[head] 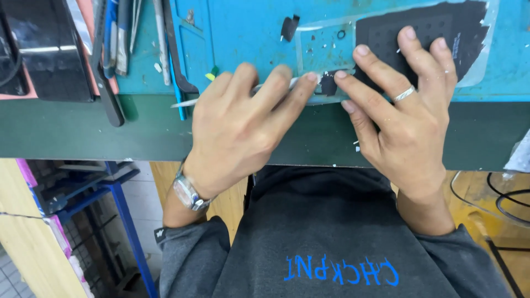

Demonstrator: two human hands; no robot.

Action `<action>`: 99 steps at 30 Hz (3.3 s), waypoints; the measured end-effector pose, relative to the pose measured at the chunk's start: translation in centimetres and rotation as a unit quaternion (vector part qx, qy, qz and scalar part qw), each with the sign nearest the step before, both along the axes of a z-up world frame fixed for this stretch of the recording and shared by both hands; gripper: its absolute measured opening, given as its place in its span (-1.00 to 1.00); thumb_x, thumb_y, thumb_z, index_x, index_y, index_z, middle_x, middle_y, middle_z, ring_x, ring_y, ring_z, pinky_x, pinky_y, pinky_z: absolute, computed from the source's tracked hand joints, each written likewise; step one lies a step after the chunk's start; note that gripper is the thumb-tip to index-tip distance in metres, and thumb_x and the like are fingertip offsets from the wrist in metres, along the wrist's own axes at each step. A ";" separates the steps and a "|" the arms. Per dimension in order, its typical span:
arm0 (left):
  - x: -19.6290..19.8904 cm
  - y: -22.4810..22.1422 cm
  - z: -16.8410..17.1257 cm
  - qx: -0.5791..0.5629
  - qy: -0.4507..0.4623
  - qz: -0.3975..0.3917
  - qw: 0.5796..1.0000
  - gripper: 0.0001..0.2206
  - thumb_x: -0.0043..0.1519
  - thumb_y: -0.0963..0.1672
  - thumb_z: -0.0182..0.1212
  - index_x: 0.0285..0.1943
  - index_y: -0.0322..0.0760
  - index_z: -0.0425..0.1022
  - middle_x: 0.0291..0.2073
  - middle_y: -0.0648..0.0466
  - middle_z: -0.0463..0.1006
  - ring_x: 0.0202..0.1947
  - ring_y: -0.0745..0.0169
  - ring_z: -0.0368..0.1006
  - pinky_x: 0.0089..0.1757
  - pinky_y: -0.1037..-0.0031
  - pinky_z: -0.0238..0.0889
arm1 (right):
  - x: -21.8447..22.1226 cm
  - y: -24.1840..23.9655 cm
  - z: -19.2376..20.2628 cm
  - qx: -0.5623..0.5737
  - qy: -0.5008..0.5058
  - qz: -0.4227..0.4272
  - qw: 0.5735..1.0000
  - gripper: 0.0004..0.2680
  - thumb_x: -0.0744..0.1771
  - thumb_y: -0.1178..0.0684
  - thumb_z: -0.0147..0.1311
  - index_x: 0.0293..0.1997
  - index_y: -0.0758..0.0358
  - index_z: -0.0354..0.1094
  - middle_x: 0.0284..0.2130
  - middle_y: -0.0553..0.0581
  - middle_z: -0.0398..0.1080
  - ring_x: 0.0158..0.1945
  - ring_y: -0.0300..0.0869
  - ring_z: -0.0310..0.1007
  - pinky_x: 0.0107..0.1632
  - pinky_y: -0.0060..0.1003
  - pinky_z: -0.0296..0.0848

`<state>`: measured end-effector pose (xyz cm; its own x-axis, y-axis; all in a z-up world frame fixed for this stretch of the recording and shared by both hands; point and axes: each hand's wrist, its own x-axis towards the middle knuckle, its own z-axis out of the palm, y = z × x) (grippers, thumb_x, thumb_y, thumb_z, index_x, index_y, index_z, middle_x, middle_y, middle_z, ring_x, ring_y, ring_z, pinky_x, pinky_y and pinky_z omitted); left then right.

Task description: The person is meticulously cleaning adhesive residue from a mobile phone component using a small metal scraping tool.

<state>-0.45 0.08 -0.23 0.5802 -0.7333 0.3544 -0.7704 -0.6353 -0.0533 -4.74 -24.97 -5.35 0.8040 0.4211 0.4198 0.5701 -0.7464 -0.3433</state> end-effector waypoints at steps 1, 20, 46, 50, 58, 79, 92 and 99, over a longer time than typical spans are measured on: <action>-0.1 -0.1 -0.1 -0.002 0.000 0.007 1.000 -0.82 0.52 -0.17 0.01 0.18 -0.20 0.54 -0.15 0.08 0.41 -0.43 0.21 0.06 -0.46 0.41 -0.04 | -0.1 0.0 0.0 -0.002 0.000 0.007 1.000 -0.77 0.52 0.06 0.07 0.22 0.32 0.65 0.23 0.34 0.52 0.40 0.41 0.18 0.44 0.28 -0.01; -3.1 -1.7 0.7 0.041 -0.023 0.092 0.995 -0.81 0.50 -0.15 0.14 0.25 -0.24 0.51 -0.13 0.07 0.47 -0.44 0.19 0.14 -0.43 0.41 0.00 | 0.2 0.0 0.1 -0.006 0.005 -0.003 1.000 -0.79 0.52 0.08 0.08 0.23 0.28 0.63 0.24 0.33 0.50 0.40 0.42 0.19 0.44 0.30 -0.01; -3.8 -3.6 0.1 0.059 0.013 0.145 0.988 -0.70 0.45 -0.21 0.01 0.35 -0.20 0.47 -0.10 0.08 0.49 -0.43 0.18 0.20 -0.47 0.43 0.09 | -0.4 0.1 0.2 0.022 0.021 -0.003 1.000 -0.82 0.51 0.14 0.15 0.22 0.32 0.65 0.23 0.32 0.52 0.38 0.44 0.22 0.43 0.28 -0.02; -3.2 -3.0 0.6 0.054 -0.004 0.132 0.990 -0.79 0.47 -0.18 0.13 0.27 -0.20 0.51 -0.14 0.09 0.45 -0.44 0.20 0.16 -0.47 0.44 0.06 | 0.1 -0.1 0.3 0.018 0.021 -0.007 1.000 -0.80 0.51 0.11 0.12 0.24 0.29 0.62 0.25 0.32 0.50 0.41 0.41 0.18 0.45 0.29 -0.05; -0.7 -1.1 0.6 0.014 0.057 0.053 0.997 -0.82 0.49 -0.18 0.07 0.22 -0.21 0.50 -0.16 0.04 0.43 -0.41 0.12 0.18 -0.50 0.36 0.10 | 0.0 0.0 0.1 0.018 0.024 -0.009 1.000 -0.80 0.52 0.10 0.10 0.23 0.30 0.64 0.25 0.33 0.51 0.42 0.39 0.17 0.46 0.26 -0.06; 1.2 -0.7 0.4 -0.010 0.005 -0.007 1.000 -0.86 0.48 -0.22 0.16 0.12 -0.12 0.57 -0.17 0.13 0.37 -0.38 0.20 0.14 -0.45 0.43 0.06 | 0.0 0.3 0.3 0.036 0.017 -0.015 0.999 -0.74 0.52 0.09 0.07 0.24 0.50 0.60 0.23 0.35 0.53 0.42 0.36 0.18 0.48 0.23 -0.05; 0.9 -0.8 0.9 -0.005 0.028 0.005 1.000 -0.87 0.51 -0.19 0.11 0.07 -0.16 0.59 -0.21 0.11 0.38 -0.42 0.17 0.08 -0.46 0.40 -0.03 | -0.3 0.2 0.2 0.035 0.025 -0.018 0.999 -0.76 0.51 0.10 0.10 0.22 0.52 0.58 0.22 0.38 0.53 0.41 0.39 0.22 0.46 0.27 0.01; 1.0 -0.8 0.6 -0.013 0.011 -0.007 1.000 -0.85 0.48 -0.22 0.12 0.07 -0.17 0.60 -0.19 0.10 0.38 -0.40 0.16 0.10 -0.45 0.41 -0.04 | -0.3 0.4 0.4 0.030 0.021 -0.025 0.999 -0.74 0.52 0.09 0.08 0.23 0.54 0.56 0.23 0.40 0.53 0.42 0.39 0.24 0.47 0.27 0.01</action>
<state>0.55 -0.75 0.37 0.5784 -0.7317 0.3606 -0.7796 -0.6260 -0.0196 -4.99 -24.57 -4.95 0.8416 0.3539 0.4080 0.5157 -0.7510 -0.4123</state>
